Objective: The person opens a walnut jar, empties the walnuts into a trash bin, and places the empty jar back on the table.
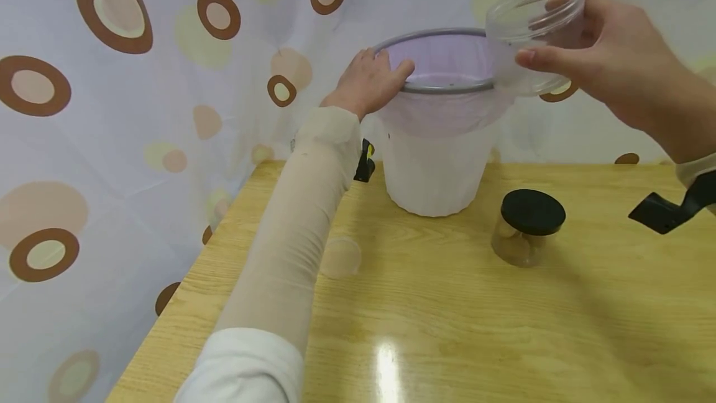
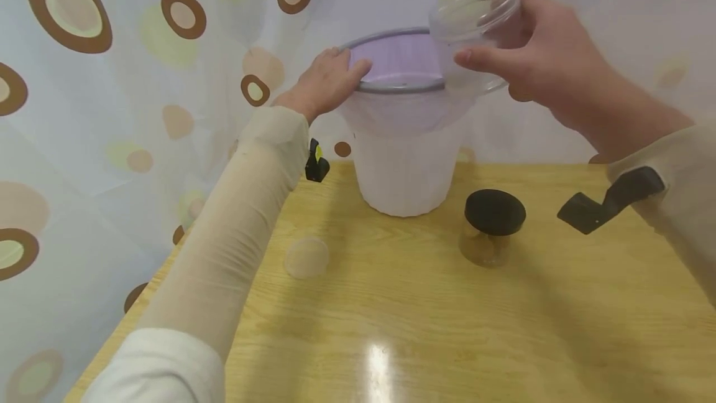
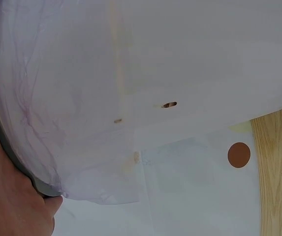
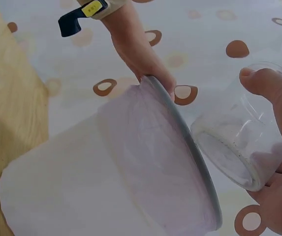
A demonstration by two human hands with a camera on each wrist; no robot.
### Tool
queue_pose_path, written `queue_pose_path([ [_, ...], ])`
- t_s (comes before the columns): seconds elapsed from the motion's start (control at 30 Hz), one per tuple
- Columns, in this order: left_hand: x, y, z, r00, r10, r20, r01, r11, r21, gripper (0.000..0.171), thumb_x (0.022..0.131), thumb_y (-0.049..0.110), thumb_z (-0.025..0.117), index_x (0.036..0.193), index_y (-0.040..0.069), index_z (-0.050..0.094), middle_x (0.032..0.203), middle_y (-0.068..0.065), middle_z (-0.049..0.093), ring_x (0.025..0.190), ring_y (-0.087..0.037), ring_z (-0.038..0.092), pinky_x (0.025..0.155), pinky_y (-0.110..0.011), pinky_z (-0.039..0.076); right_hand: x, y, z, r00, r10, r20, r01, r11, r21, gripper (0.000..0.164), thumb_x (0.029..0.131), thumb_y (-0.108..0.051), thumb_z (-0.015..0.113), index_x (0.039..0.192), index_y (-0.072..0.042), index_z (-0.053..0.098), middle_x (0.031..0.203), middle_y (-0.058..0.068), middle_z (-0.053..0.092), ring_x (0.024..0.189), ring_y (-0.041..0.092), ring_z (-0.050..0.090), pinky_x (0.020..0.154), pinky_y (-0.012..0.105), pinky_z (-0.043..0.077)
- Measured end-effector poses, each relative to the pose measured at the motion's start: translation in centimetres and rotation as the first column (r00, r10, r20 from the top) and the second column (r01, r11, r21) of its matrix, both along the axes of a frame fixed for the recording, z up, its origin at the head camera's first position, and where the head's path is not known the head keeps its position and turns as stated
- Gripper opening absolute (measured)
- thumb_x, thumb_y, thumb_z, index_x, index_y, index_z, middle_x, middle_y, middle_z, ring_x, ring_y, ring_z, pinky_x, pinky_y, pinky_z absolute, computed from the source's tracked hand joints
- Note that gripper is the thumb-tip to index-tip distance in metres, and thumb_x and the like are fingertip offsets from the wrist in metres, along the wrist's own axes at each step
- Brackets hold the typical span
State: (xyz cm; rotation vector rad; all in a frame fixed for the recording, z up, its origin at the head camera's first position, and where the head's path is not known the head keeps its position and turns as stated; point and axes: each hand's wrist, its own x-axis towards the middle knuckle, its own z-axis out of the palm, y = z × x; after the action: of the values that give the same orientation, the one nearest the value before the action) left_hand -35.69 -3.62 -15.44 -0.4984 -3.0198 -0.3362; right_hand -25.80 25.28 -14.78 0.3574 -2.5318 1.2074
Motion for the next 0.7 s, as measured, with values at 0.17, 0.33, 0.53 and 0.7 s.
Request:
queue_pose_path([
  [0.17,0.2,0.1,0.3,1.000,0.004,0.017,-0.004,1.000,0.011,0.078,0.099,0.058,0.014,0.158,0.008,0.022,0.167,-0.005,0.015,0.154,-0.018,0.013,0.125,-0.029,0.011,1.0,-0.5,-0.7,0.995,0.102,-0.014,-0.103,0.986,-0.132,0.057,0.090,-0.017,0.073,0.140,-0.021,0.047,0.123,-0.008,0.062,0.105,0.009,0.057,0.074,0.009,0.046],
  [0.33,0.1,0.0,0.1,1.000,0.000,0.019,-0.001,1.000,0.014,0.077,0.099,0.058,0.014,0.157,0.007,0.023,0.167,-0.005,0.014,0.154,-0.018,0.012,0.125,-0.029,0.011,2.0,-1.0,-1.8,0.986,0.157,-0.052,-0.163,0.978,-0.127,0.055,0.091,-0.014,0.071,0.142,-0.019,0.050,0.125,-0.006,0.063,0.106,0.008,0.059,0.081,0.008,0.042],
  [0.53,0.0,-0.1,0.1,1.000,0.005,0.011,-0.005,1.000,0.023,0.077,0.099,0.058,0.015,0.158,0.009,0.021,0.167,-0.005,0.014,0.153,-0.018,0.014,0.125,-0.029,0.012,2.6,-1.6,-3.1,0.965,0.254,-0.069,-0.262,0.951,-0.162,0.049,0.090,-0.003,0.069,0.137,-0.011,0.056,0.126,-0.001,0.065,0.103,0.007,0.066,0.082,0.013,0.048],
  [0.7,0.0,-0.1,0.1,1.000,0.008,0.018,-0.009,1.000,0.030,0.077,0.099,0.058,0.015,0.159,0.010,0.019,0.167,-0.004,0.013,0.154,-0.017,0.012,0.125,-0.029,0.012,3.0,-1.9,-4.8,0.971,0.237,0.003,-0.233,0.958,-0.166,0.050,0.092,-0.006,0.068,0.138,-0.018,0.054,0.126,-0.006,0.062,0.103,0.006,0.064,0.080,0.013,0.049],
])
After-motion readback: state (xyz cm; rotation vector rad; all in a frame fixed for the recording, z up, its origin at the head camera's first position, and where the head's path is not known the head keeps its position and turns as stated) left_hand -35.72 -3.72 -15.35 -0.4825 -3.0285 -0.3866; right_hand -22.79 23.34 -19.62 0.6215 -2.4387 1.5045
